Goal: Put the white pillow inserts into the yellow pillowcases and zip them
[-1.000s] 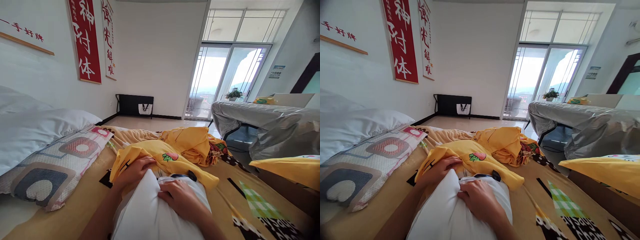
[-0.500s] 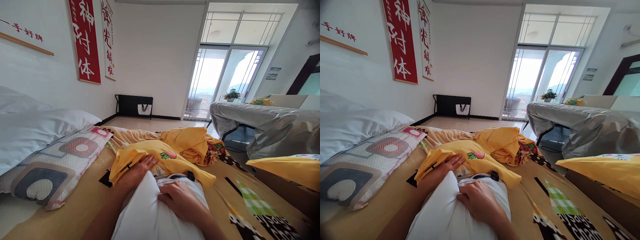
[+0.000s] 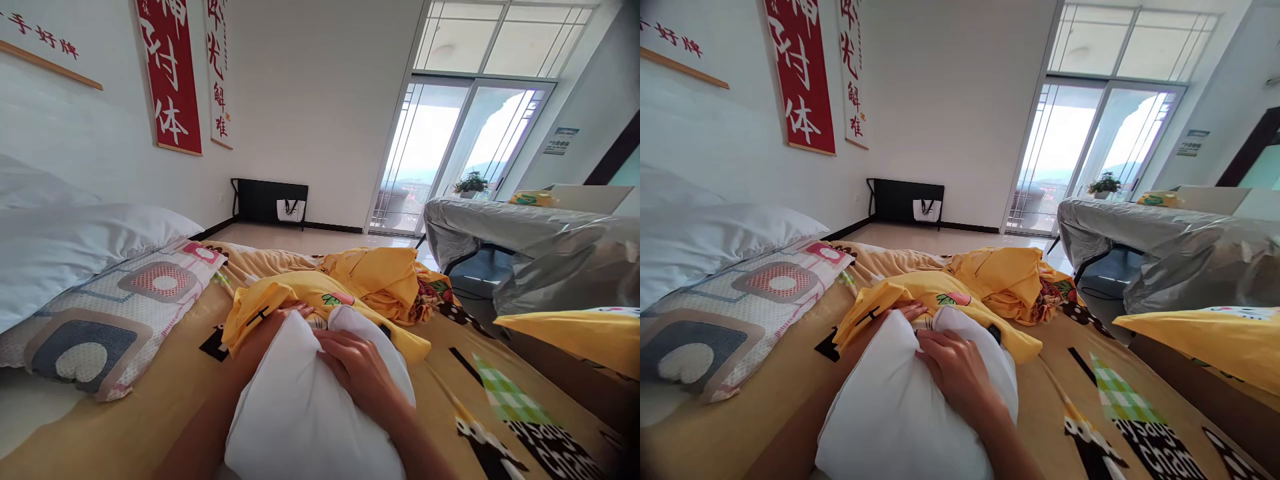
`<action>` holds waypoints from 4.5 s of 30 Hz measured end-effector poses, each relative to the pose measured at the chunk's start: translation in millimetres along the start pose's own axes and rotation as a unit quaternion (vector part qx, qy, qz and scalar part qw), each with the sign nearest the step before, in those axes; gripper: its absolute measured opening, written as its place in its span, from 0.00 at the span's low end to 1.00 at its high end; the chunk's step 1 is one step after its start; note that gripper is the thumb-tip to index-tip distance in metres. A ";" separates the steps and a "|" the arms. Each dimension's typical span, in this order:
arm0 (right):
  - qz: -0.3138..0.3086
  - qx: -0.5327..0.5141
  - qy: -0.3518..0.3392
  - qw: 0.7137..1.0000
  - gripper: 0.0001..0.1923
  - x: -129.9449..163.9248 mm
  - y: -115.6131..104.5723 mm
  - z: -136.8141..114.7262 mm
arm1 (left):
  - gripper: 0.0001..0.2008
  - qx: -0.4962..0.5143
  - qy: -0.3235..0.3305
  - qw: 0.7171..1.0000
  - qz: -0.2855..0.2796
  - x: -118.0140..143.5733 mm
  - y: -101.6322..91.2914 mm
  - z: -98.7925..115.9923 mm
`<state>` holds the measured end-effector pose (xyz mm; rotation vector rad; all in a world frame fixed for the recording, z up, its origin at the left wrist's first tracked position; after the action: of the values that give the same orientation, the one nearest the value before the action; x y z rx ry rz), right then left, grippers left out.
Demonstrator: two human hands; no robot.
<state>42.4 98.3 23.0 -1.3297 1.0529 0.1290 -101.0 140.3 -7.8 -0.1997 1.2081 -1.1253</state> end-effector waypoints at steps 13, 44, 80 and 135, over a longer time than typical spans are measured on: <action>-0.186 0.038 0.066 0.980 0.10 21.9 46.8 19.8 | 0.25 -0.055 0.061 0.997 -0.008 -4.3 -26.8 24.6; 0.064 0.118 0.349 0.928 0.25 32.1 -13.7 155.1 | 0.11 0.240 -0.250 0.925 0.158 1.0 -20.5 8.1; 0.125 0.242 0.129 0.954 0.24 45.9 -59.6 23.0 | 0.12 0.073 -0.167 0.973 0.138 3.4 -9.4 15.4; 0.171 0.251 -0.037 0.952 0.22 21.3 59.0 -9.5 | 0.06 0.108 -0.138 0.959 0.224 10.0 -5.8 -21.4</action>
<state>12.4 98.2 -33.0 -0.6737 1.1498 0.1552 -122.5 138.7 -19.0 0.0818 0.8192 -0.7915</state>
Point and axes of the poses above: each hand's wrist, its own x-axis away from the middle knuckle, its own y-axis out of the palm, z = x × y, the point moved 7 cm from there along -x, towards the middle knuckle, and after that the axes turned 12 degrees about z, right-handed, at the moved point
